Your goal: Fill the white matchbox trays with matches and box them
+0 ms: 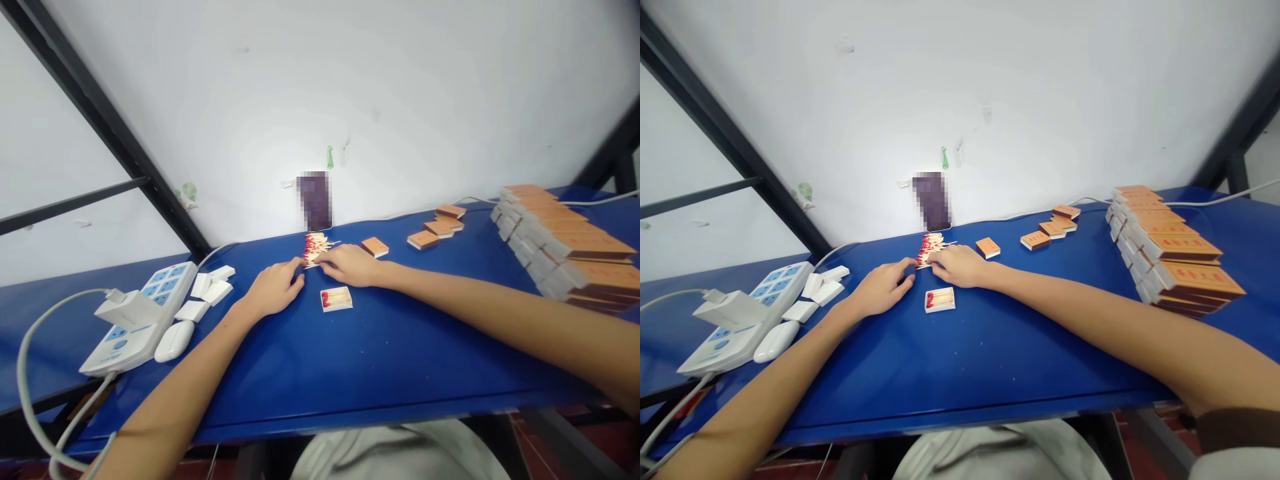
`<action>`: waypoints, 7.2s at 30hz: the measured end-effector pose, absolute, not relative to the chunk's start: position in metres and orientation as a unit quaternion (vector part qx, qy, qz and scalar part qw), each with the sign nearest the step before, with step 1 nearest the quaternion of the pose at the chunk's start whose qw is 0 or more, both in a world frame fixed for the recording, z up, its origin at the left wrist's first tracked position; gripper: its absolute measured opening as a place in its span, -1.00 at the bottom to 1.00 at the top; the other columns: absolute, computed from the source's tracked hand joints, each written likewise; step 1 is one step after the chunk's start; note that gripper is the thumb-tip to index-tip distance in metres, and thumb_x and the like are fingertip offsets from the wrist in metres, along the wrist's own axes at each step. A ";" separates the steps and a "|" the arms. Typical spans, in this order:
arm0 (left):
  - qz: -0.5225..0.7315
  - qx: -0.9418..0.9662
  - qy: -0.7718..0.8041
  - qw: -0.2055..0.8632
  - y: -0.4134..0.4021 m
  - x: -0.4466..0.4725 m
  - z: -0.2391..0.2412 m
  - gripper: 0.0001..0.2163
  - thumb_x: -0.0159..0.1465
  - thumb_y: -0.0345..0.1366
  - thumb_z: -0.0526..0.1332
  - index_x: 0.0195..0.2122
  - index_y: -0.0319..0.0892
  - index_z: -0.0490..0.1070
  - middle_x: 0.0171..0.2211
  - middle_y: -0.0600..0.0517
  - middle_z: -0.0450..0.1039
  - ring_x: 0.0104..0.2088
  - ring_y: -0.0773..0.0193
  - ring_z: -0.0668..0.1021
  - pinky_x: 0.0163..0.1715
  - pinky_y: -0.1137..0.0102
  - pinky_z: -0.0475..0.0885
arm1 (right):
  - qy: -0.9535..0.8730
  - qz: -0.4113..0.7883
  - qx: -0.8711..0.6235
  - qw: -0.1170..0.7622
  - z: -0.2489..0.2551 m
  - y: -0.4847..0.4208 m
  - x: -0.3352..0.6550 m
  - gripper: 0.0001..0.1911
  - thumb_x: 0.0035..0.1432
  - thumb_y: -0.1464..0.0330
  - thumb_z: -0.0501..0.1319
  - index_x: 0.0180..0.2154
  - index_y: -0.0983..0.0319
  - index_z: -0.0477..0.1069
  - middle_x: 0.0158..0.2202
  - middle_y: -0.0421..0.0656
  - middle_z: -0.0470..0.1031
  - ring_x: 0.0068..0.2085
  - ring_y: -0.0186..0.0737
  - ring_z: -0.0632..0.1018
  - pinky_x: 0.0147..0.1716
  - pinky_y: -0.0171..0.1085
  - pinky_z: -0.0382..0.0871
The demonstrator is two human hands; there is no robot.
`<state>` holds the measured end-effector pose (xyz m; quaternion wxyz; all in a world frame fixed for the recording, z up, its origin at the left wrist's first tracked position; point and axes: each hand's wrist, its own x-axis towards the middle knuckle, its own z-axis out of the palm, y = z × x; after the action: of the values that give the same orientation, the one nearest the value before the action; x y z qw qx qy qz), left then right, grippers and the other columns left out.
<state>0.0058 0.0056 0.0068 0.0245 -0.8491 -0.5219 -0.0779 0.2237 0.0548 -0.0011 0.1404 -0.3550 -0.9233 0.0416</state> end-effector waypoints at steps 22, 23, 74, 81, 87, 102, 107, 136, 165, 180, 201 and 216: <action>-0.104 -0.847 -0.521 -0.023 0.012 0.001 0.004 -0.64 0.36 -0.17 0.00 0.16 -0.05 0.23 -0.42 0.07 0.45 -0.41 0.21 0.51 -0.44 0.40 0.23 | -0.909 0.075 -0.353 0.207 -0.005 0.057 0.225 -0.72 0.20 0.36 0.12 -0.08 0.17 0.50 -0.40 -0.19 0.53 -0.39 -0.28 0.47 -0.39 -0.35 0.12; -0.104 -0.847 -0.520 -0.023 0.012 0.001 0.004 -0.64 0.36 -0.16 0.00 0.16 -0.05 0.24 -0.41 0.07 0.45 -0.41 0.20 0.51 -0.44 0.40 0.24 | -0.908 0.077 -0.353 0.212 -0.005 0.056 0.225 -0.69 0.20 0.36 0.12 -0.04 0.17 0.47 -0.39 -0.19 0.53 -0.38 -0.28 0.47 -0.38 -0.35 0.13; -0.099 -0.855 -0.508 -0.026 0.009 0.003 0.009 -0.66 0.37 -0.16 -0.01 0.10 -0.07 0.34 -0.43 0.04 0.48 -0.38 0.18 0.53 -0.36 0.38 0.31 | -0.946 0.046 -0.267 0.176 -0.003 0.057 0.225 -0.76 0.29 0.34 0.07 -0.14 0.19 0.50 -0.33 -0.14 0.56 -0.37 -0.27 0.47 -0.37 -0.33 0.12; -0.095 -0.857 -0.506 -0.024 0.008 0.004 0.010 -0.69 0.37 -0.15 -0.01 0.06 -0.07 0.34 -0.45 0.06 0.44 -0.43 0.21 0.49 -0.44 0.40 0.23 | -0.957 0.029 -0.256 0.130 0.001 0.056 0.226 -0.71 0.38 0.28 -0.04 -0.05 0.21 0.37 -0.28 -0.11 0.53 -0.34 -0.24 0.46 -0.40 -0.31 0.05; -0.108 -0.855 -0.506 -0.039 0.008 0.004 0.010 -0.73 0.34 -0.16 0.04 0.00 -0.08 0.35 -0.51 0.11 0.40 -0.49 0.26 0.45 -0.47 0.42 0.19 | -0.939 0.049 -0.303 0.152 0.002 0.051 0.224 -0.77 0.36 0.26 -0.02 -0.12 0.22 0.33 -0.40 -0.15 0.49 -0.43 -0.26 0.42 -0.43 -0.32 0.03; -0.188 -0.825 -0.508 -0.164 0.014 0.000 0.006 -0.79 0.23 -0.30 0.11 -0.11 -0.13 0.36 -0.58 0.21 0.20 -0.56 0.37 0.32 -0.49 0.45 0.19 | -0.928 0.035 -0.335 0.158 -0.001 0.052 0.222 -0.77 0.35 0.24 -0.02 -0.18 0.21 0.33 -0.37 -0.14 0.51 -0.42 -0.26 0.42 -0.45 -0.32 0.00; -0.210 -0.809 -0.512 -0.198 0.018 -0.003 0.005 -0.77 0.19 -0.37 0.07 -0.12 -0.14 0.32 -0.58 0.20 0.24 -0.55 0.36 0.34 -0.49 0.45 0.21 | -0.917 0.052 -0.363 0.155 -0.003 0.055 0.222 -0.73 0.35 0.21 -0.02 -0.21 0.21 0.35 -0.31 -0.12 0.53 -0.36 -0.24 0.46 -0.44 -0.32 0.04; -0.167 -0.839 -0.500 -0.137 0.013 0.001 0.007 -0.89 0.28 -0.26 0.07 -0.26 -0.12 0.35 -0.59 0.18 0.26 -0.56 0.35 0.35 -0.49 0.44 0.18 | -0.892 0.032 -0.434 0.124 -0.002 0.055 0.220 -0.59 0.33 0.15 -0.04 -0.38 0.22 0.43 -0.32 -0.09 0.55 -0.33 -0.21 0.49 -0.43 -0.30 0.04; -0.183 -0.843 -0.496 -0.099 0.013 0.003 0.007 -0.85 0.33 -0.22 0.06 -0.22 -0.13 0.36 -0.61 0.19 0.28 -0.57 0.35 0.37 -0.49 0.43 0.17 | -0.914 0.090 -0.347 0.191 -0.002 0.053 0.227 -0.84 0.20 0.39 0.03 -0.25 0.20 0.36 -0.36 -0.17 0.50 -0.39 -0.27 0.41 -0.40 -0.33 0.04; -0.177 -0.848 -0.492 -0.084 0.015 0.003 0.004 -0.91 0.28 -0.29 0.08 -0.25 -0.13 0.34 -0.61 0.18 0.27 -0.57 0.35 0.36 -0.48 0.44 0.18 | -0.916 0.060 -0.349 0.189 -0.006 0.053 0.225 -0.86 0.24 0.30 0.05 -0.25 0.17 0.34 -0.35 -0.19 0.50 -0.42 -0.29 0.39 -0.44 -0.33 0.01; -0.151 -0.862 -0.476 -0.084 0.013 0.002 0.007 -0.71 0.31 -0.36 -0.03 -0.02 -0.11 0.38 -0.52 0.14 0.36 -0.50 0.29 0.40 -0.42 0.42 0.21 | -0.919 0.076 -0.343 0.178 -0.001 0.051 0.227 -0.72 0.34 0.22 -0.03 -0.19 0.20 0.39 -0.30 -0.13 0.52 -0.37 -0.26 0.42 -0.40 -0.33 0.03; -0.137 -0.869 -0.468 -0.080 0.012 0.002 0.008 -0.69 0.28 -0.36 -0.01 -0.01 -0.10 0.39 -0.52 0.13 0.36 -0.50 0.29 0.40 -0.43 0.42 0.21 | -0.919 0.078 -0.343 0.181 -0.003 0.053 0.227 -0.75 0.34 0.24 -0.02 -0.20 0.19 0.38 -0.32 -0.15 0.50 -0.39 -0.28 0.41 -0.42 -0.33 0.02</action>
<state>0.0021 0.0118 0.0080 -0.0803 -0.8692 -0.4684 -0.1366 0.2268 0.0527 -0.0026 0.1806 -0.3426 -0.9187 0.0779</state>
